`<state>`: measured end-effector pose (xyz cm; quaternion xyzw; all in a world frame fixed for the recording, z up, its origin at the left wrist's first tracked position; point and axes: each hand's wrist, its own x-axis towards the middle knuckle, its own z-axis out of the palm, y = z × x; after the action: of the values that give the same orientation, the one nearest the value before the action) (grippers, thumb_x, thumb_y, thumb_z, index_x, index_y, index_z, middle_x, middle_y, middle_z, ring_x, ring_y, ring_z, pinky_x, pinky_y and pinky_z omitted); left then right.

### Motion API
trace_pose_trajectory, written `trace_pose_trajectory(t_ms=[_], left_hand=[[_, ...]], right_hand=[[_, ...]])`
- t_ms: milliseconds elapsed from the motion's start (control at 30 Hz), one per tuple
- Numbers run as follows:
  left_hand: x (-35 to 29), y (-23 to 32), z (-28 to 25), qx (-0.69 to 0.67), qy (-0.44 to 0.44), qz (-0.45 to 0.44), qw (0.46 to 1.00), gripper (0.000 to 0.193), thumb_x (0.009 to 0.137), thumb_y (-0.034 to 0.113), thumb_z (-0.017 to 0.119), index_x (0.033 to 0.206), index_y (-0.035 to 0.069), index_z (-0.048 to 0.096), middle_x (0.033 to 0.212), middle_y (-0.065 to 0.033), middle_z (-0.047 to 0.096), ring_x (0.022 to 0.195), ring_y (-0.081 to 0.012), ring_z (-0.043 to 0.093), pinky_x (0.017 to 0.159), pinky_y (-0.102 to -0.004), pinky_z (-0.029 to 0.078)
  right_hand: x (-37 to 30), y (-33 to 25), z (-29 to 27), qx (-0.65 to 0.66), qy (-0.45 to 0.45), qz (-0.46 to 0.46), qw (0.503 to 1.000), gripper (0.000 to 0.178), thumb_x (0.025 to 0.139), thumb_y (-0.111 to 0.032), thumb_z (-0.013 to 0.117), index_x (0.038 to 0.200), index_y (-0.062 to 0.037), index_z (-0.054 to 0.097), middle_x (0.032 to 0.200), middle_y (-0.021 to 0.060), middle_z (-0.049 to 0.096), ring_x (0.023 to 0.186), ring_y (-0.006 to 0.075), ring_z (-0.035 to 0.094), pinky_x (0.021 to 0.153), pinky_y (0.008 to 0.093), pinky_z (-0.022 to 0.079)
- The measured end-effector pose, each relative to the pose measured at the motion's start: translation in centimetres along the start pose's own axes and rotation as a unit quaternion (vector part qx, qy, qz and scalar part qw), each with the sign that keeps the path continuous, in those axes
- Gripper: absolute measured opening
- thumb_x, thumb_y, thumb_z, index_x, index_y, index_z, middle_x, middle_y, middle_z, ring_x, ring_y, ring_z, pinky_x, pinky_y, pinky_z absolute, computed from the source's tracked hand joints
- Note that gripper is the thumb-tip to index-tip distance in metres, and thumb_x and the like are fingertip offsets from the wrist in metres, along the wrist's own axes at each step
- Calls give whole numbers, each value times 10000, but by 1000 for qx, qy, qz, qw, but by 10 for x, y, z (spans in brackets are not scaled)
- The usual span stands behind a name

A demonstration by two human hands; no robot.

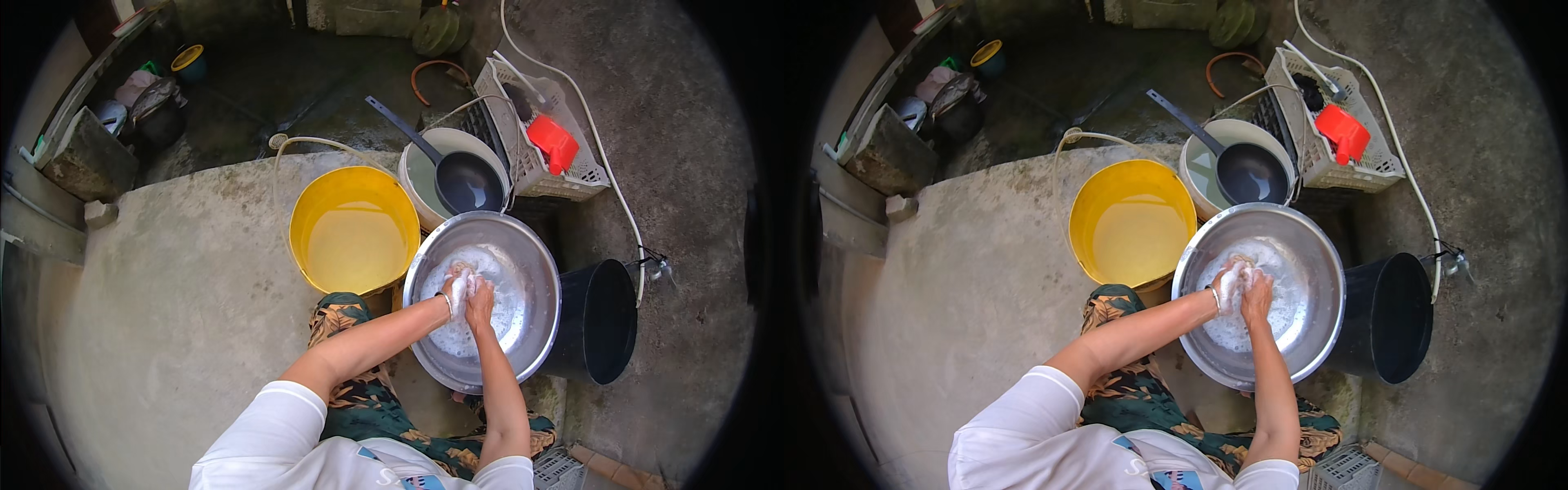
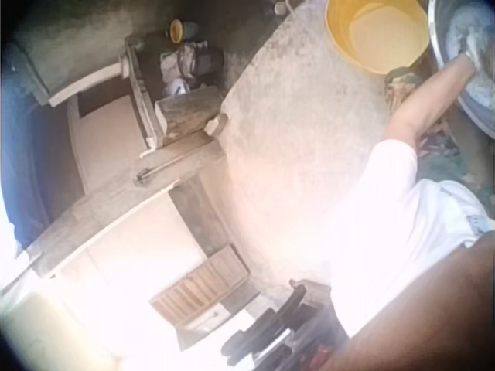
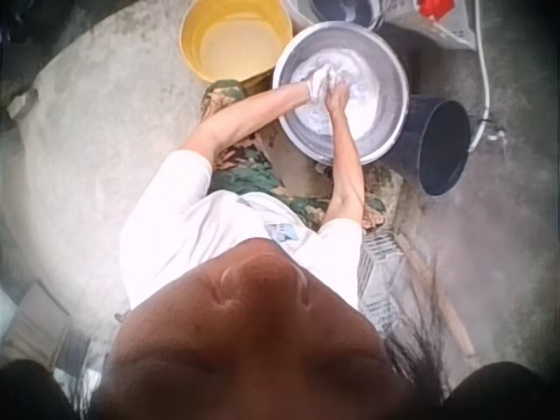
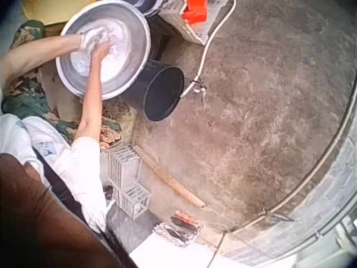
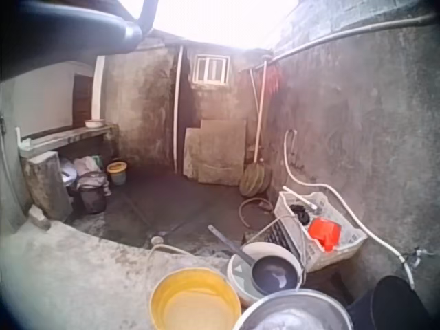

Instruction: The person sits on a concrete floor and washes a piece of cloth by hand in a metal basin. They use a red scoop to transfer water from a yellow bucket into the basin and rinse the cloth. The person scrubs the cloth repeatedly with both hands, creating suds, and occasionally adds more water to the basin.

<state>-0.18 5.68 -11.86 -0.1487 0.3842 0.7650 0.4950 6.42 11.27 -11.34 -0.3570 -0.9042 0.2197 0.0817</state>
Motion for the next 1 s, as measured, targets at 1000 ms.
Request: trace_pose_trajectory(t_ms=[1000], left_hand=[[3,9,-25,-286,-323,-92,897,261,886,263,398,944,68,562,932,-83,594,852,-214,567,757,-347,470]], right_hand=[[-41,-88,-22,438,154,24,885,331,811,-106,503,1118,16,509,1031,153,573,985,261,526,933,328,329]])
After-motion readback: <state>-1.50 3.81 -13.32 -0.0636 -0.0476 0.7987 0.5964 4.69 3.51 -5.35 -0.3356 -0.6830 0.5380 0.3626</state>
